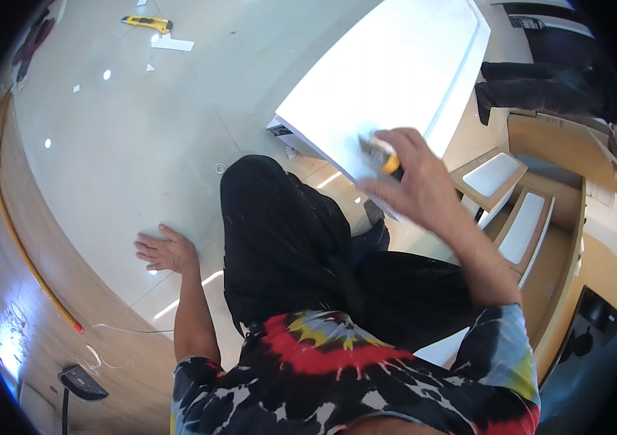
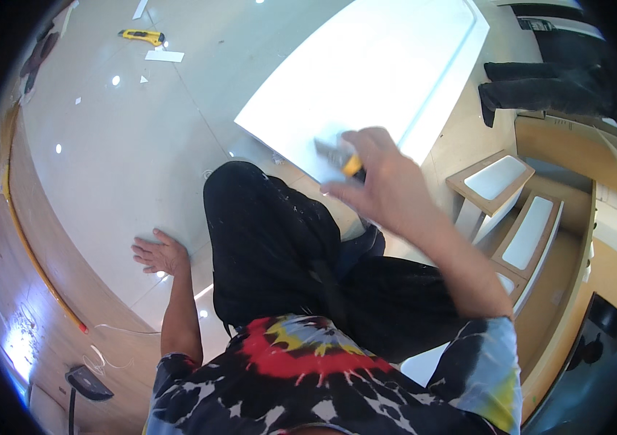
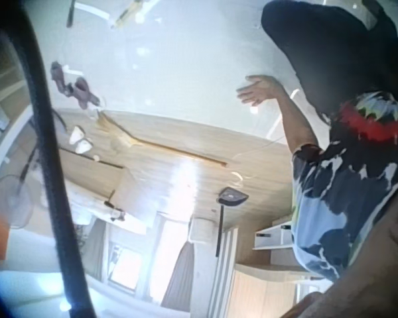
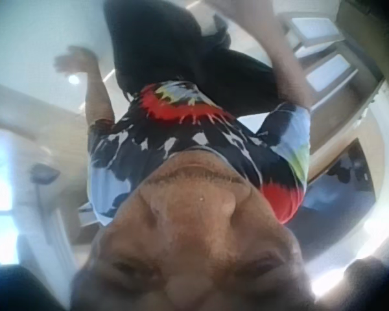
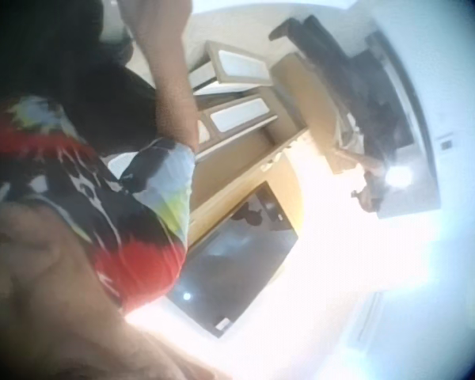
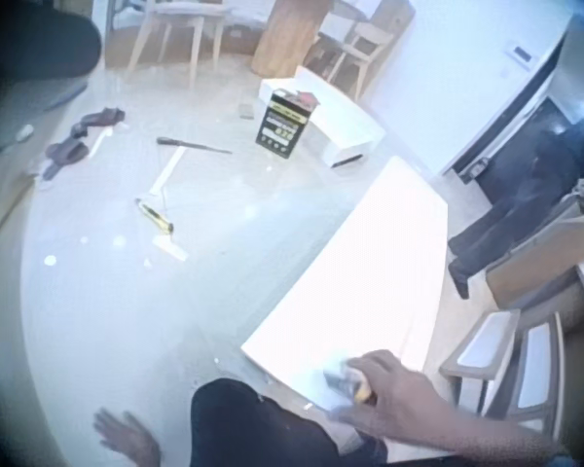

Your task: The person sits on the floor and uses a utility knife to trim the edges of a white panel. They smooth the surface with a small tool and continue cutting along the panel's perimeter.

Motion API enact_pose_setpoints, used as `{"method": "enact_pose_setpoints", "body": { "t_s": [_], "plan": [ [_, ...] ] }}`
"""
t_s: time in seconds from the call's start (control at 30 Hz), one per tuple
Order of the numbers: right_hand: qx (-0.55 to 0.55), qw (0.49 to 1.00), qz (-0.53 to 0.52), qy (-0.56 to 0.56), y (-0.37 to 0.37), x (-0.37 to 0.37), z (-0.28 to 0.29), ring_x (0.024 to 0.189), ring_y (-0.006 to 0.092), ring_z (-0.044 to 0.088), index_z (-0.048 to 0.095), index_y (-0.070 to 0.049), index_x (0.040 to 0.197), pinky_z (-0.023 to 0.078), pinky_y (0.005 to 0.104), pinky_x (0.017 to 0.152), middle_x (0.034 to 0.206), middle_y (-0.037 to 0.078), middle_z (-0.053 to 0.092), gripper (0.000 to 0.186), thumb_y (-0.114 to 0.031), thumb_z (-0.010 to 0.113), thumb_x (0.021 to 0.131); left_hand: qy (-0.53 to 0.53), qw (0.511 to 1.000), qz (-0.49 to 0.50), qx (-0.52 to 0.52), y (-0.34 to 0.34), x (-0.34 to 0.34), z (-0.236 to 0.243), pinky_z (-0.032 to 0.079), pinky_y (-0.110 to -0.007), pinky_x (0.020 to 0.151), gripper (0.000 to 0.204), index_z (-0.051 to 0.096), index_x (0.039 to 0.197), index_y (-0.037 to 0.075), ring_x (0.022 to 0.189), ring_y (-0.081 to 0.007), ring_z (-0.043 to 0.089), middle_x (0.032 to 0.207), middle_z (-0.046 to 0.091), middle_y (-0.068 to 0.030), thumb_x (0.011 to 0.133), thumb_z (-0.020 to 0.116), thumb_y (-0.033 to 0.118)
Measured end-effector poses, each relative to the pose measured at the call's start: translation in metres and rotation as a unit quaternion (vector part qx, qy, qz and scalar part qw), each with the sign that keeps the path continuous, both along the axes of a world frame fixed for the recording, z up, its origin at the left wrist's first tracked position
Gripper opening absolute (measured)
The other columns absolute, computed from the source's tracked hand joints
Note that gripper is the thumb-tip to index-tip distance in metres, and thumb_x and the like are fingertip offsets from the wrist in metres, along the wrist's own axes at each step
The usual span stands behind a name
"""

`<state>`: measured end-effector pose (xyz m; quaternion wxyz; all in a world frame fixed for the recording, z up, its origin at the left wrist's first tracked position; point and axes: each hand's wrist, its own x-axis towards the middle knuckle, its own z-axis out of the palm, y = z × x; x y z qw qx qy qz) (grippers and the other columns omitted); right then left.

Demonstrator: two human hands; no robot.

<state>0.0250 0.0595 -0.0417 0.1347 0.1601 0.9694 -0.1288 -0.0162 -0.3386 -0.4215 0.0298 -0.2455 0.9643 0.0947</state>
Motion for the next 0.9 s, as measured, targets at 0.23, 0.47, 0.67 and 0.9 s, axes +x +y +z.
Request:
{"method": "enact_pose_setpoints", "body": {
  "t_s": [0.23,0.47,0.67,0.9],
  "plan": [
    [0.038,0.997,-0.067,-0.033,-0.033,0.019,-0.018,0.104,0.0404,0.069,0.045,-0.006,0.145,0.061,0.046,0.081,0.147,0.023,0.04,0.083,-0.026,0.088,0.078,-0.02,1.0,-0.005,0.008,0.006,0.003,0.009,0.007,-0.068,0.121,0.085,0.02,0.164,0.008,0.157,-0.0444,0.008,0.17,0.016,-0.0208,0.103,0.036,0.065],
    [-0.021,0.995,-0.101,0.008,-0.031,0.027,-0.021,0.118,0.0399,0.064,0.055,-0.002,0.137,0.062,0.0429,0.088,0.146,0.024,0.045,0.075,-0.009,0.092,0.071,-0.038,0.999,-0.001,-0.033,-0.005,0.011,-0.004,0.012,-0.07,0.119,0.084,0.015,0.165,0.008,0.156,-0.0457,0.012,0.17,0.017,-0.0212,0.105,0.029,0.065],
    [-0.039,0.994,-0.099,0.022,-0.02,0.033,-0.027,0.102,0.0372,0.071,0.056,-0.003,0.136,0.064,0.0408,0.08,0.146,0.023,0.046,0.071,-0.017,0.091,0.075,-0.008,0.995,-0.042,-0.087,-0.005,-0.001,0.001,0.023,-0.072,0.115,0.079,0.021,0.164,0.007,0.154,-0.048,0.021,0.167,0.025,-0.0226,0.107,0.029,0.061],
    [-0.006,0.993,-0.115,0.015,-0.025,0.03,-0.012,0.087,0.036,0.073,0.057,-0.005,0.136,0.061,0.046,0.076,0.148,0.016,0.048,0.062,-0.033,0.081,0.085,-0.017,0.989,-0.04,-0.138,0.007,0.016,-0.039,0.026,-0.074,0.112,0.075,0.026,0.163,0.008,0.151,-0.0453,0.03,0.167,0.028,-0.0188,0.107,0.03,0.058]
  ]
}}
